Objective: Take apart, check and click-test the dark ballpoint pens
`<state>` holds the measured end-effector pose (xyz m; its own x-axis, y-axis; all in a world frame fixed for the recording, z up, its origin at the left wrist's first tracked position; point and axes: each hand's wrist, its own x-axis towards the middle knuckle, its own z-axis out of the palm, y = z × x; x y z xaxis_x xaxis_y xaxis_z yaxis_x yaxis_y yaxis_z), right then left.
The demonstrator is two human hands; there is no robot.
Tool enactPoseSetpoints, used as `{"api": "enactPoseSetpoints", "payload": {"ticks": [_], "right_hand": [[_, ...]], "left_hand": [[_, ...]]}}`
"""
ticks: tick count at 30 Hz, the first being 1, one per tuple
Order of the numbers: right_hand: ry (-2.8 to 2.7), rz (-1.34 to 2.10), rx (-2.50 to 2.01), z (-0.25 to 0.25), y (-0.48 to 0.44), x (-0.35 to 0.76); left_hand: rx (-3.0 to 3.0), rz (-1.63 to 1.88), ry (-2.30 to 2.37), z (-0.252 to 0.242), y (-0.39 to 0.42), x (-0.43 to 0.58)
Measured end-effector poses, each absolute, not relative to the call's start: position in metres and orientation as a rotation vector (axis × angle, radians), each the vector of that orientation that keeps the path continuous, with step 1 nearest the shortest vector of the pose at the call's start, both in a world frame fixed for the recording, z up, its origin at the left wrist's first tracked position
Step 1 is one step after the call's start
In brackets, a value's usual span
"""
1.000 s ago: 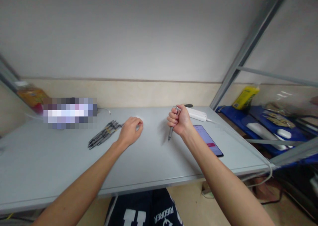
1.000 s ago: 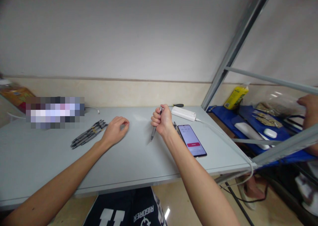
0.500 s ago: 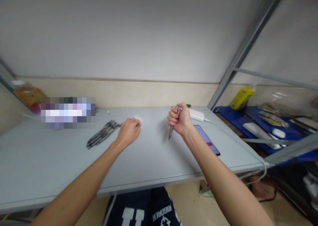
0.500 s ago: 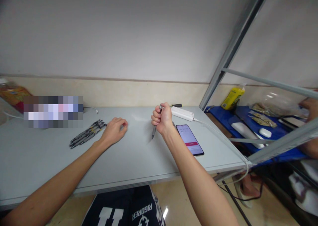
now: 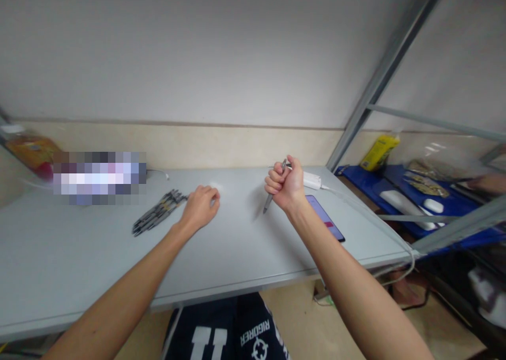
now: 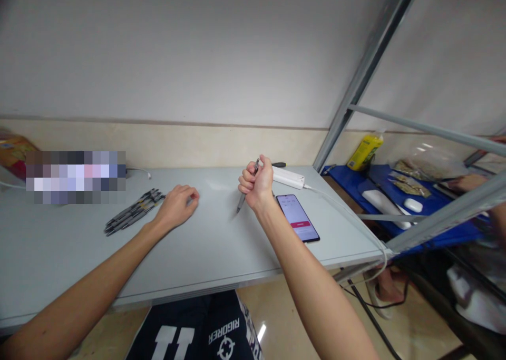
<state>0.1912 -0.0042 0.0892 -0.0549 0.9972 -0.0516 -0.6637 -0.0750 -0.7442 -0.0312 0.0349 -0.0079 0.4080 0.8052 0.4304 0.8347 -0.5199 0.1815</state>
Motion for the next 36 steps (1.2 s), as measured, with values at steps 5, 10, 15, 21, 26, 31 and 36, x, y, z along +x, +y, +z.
{"api": "enactPoseSetpoints", "payload": {"ticks": [5, 10, 15, 21, 26, 31, 36], "right_hand": [[-0.608, 1.523, -0.717, 0.089, -0.004, 0.191], [-0.591, 1.524, -0.698, 0.089, -0.004, 0.191], [-0.634, 1.521, -0.760, 0.086, -0.005, 0.191], [-0.814, 1.374, -1.063, 0.071, 0.000, 0.188], [-1.362, 0.797, -1.540, 0.044, 0.007, 0.188], [-1.873, 0.107, -1.843, 0.019, 0.000, 0.189], [-2.024, -0.162, -2.029, 0.006, -0.009, 0.187]], "left_hand": [[-2.589, -0.714, -1.521, -0.006, 0.033, -0.031], [-2.584, -0.687, -1.547, -0.005, 0.032, -0.030], [-2.565, -0.602, -1.613, -0.003, 0.031, -0.029], [-2.503, -0.422, -1.734, -0.001, 0.027, -0.028], [-2.394, -0.351, -1.762, 0.003, 0.022, -0.026], [-2.230, -0.255, -1.847, 0.007, 0.020, -0.029], [-2.203, -0.144, -1.873, 0.009, 0.020, -0.033]]}}
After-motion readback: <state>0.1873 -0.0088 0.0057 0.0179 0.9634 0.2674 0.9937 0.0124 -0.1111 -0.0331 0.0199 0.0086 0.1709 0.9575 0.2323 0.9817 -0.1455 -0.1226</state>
